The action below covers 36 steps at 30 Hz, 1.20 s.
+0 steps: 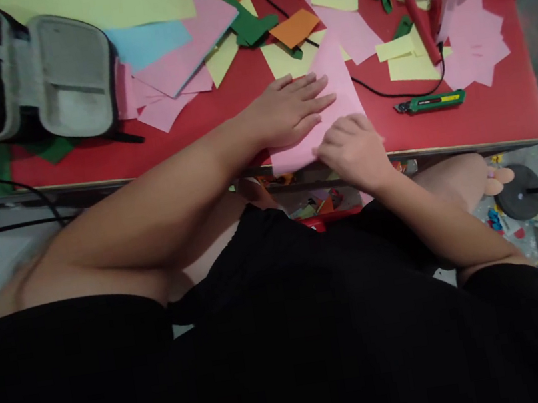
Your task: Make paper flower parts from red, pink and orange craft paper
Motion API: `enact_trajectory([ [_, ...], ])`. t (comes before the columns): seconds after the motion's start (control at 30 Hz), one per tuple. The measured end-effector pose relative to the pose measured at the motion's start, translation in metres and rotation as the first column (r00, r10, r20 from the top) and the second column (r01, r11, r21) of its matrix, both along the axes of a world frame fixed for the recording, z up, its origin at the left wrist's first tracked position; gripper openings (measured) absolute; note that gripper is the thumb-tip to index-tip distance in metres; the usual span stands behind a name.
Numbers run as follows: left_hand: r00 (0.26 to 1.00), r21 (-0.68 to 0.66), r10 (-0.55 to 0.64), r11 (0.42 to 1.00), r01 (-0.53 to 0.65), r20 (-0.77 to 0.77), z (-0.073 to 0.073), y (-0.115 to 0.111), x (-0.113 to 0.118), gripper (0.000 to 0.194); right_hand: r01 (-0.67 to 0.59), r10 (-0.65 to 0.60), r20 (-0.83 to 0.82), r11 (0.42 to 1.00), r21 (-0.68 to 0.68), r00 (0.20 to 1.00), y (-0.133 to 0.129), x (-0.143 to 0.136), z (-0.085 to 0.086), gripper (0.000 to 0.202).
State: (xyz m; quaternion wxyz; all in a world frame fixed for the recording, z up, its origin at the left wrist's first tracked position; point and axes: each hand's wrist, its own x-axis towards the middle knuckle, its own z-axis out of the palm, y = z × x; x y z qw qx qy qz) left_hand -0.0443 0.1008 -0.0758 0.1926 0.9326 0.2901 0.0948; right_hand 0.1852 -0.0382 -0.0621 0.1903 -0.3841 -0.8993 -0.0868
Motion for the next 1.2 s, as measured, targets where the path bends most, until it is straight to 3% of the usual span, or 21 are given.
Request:
enact_trajectory([
  [0.13, 0.999, -0.003, -0.009, 1.0, 0.009, 0.036, 0.0, -0.001, 0.0, 0.069, 0.006, -0.007, 0.02, 0.999, 0.034, 1.0, -0.016, -0.005, 0.001, 0.032],
  [0.27, 0.999, -0.015, 0.0, 1.0, 0.0, 0.044, 0.002, -0.002, 0.0, 0.069, 0.097, -0.098, -0.016, 0.991, -0.088, 0.995, -0.01, -0.006, 0.014, 0.025],
  [0.37, 1.0, -0.004, -0.004, 1.0, 0.004, 0.026, 0.003, -0.001, 0.001, 0.071, 0.052, -0.05, 0.023, 0.99, -0.132, 0.998, -0.005, -0.005, 0.019, 0.031],
  [0.47, 1.0, 0.004, -0.01, 1.0, 0.01, 0.004, 0.003, 0.0, 0.001, 0.071, -0.028, 0.035, 0.068, 0.994, -0.108, 0.997, -0.006, -0.001, 0.019, 0.037],
  [0.6, 0.999, 0.008, -0.017, 1.0, 0.016, 0.028, 0.002, 0.001, 0.002, 0.07, -0.013, 0.015, 0.047, 1.0, -0.028, 0.999, -0.007, 0.003, 0.021, 0.027],
  [0.77, 1.0, -0.018, -0.003, 1.0, 0.003, -0.015, 0.003, 0.004, 0.003, 0.076, -0.041, 0.041, -0.006, 0.998, 0.042, 0.999, -0.017, 0.001, 0.007, 0.023],
  [0.87, 0.998, -0.053, 0.034, 0.998, -0.037, -0.05, 0.005, 0.01, 0.002, 0.084, 0.047, -0.048, -0.078, 0.999, -0.012, 0.996, -0.025, -0.005, 0.001, 0.019],
  [0.97, 0.999, -0.064, 0.032, 0.997, -0.032, 0.011, 0.005, 0.018, -0.003, 0.098, 0.105, -0.11, -0.099, 0.993, -0.051, 0.989, -0.028, -0.019, 0.002, 0.013],
  [1.2, 0.994, -0.002, 0.017, 1.0, -0.018, -0.104, 0.009, 0.01, -0.008, 0.087, -0.007, 0.01, -0.112, 1.0, 0.025, 0.994, -0.014, -0.041, -0.012, 0.021],
])
